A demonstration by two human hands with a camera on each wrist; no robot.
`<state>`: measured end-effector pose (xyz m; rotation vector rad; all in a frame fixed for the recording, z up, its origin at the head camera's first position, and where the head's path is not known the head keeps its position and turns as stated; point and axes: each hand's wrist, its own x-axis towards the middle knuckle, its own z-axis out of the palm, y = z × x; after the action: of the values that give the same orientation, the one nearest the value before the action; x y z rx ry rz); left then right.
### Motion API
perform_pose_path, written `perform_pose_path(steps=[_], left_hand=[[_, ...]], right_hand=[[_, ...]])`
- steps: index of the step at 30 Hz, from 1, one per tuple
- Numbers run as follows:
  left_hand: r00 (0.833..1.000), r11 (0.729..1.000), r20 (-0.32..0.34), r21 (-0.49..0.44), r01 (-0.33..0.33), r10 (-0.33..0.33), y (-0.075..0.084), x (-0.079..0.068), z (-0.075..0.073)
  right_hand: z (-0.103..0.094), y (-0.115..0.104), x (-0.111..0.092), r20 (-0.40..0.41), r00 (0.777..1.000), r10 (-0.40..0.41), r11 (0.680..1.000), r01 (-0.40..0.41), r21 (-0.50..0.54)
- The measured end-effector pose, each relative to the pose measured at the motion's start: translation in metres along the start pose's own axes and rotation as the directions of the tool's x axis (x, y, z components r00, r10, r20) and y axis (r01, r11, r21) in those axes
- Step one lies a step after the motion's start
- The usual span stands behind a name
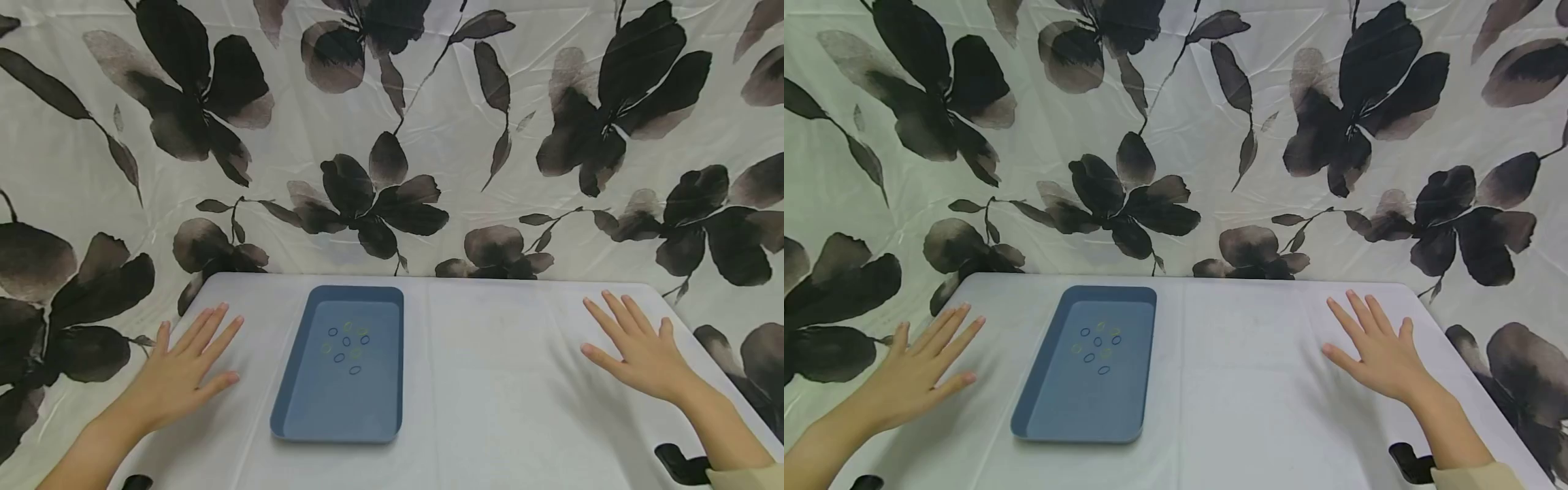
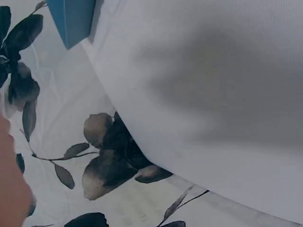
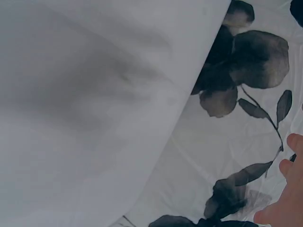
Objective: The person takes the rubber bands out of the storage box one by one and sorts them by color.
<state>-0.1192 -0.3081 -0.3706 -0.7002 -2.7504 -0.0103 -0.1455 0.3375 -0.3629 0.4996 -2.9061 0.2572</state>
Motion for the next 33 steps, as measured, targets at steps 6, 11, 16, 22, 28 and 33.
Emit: perform_pose_path(steps=[6,11,16,22,28,33], left_hand=[[0.995,0.991,-0.050,-0.098,-0.089,0.084,0.011,0.007,0.003],[0.981,0.979,-0.161,-0.149,-0.136,0.112,0.022,0.019,0.015],[0.962,0.976,-0.266,-0.183,-0.121,0.069,0.035,0.029,0.030],[0.971,0.863,-0.074,-0.478,0.164,-0.225,0.054,0.037,0.034],[0.875,0.552,0.292,-0.687,0.472,-0.386,0.063,0.038,0.035],[0.869,0.530,0.303,-0.698,0.482,-0.391,0.063,0.035,0.047]], right_hand=[[-0.003,-0.002,0.009,-0.030,0.998,-0.058,0.994,0.060,0.094],[-0.005,-0.005,0.018,-0.082,0.989,-0.120,0.960,0.137,0.244],[-0.008,-0.011,0.025,-0.067,0.995,-0.075,0.946,0.092,0.311],[-0.017,-0.017,0.039,-0.061,0.998,-0.022,0.933,0.043,0.357],[-0.031,-0.024,0.048,-0.053,0.999,0.006,0.916,0.015,0.401],[-0.036,-0.032,0.056,-0.039,0.999,0.008,0.893,0.011,0.450]])
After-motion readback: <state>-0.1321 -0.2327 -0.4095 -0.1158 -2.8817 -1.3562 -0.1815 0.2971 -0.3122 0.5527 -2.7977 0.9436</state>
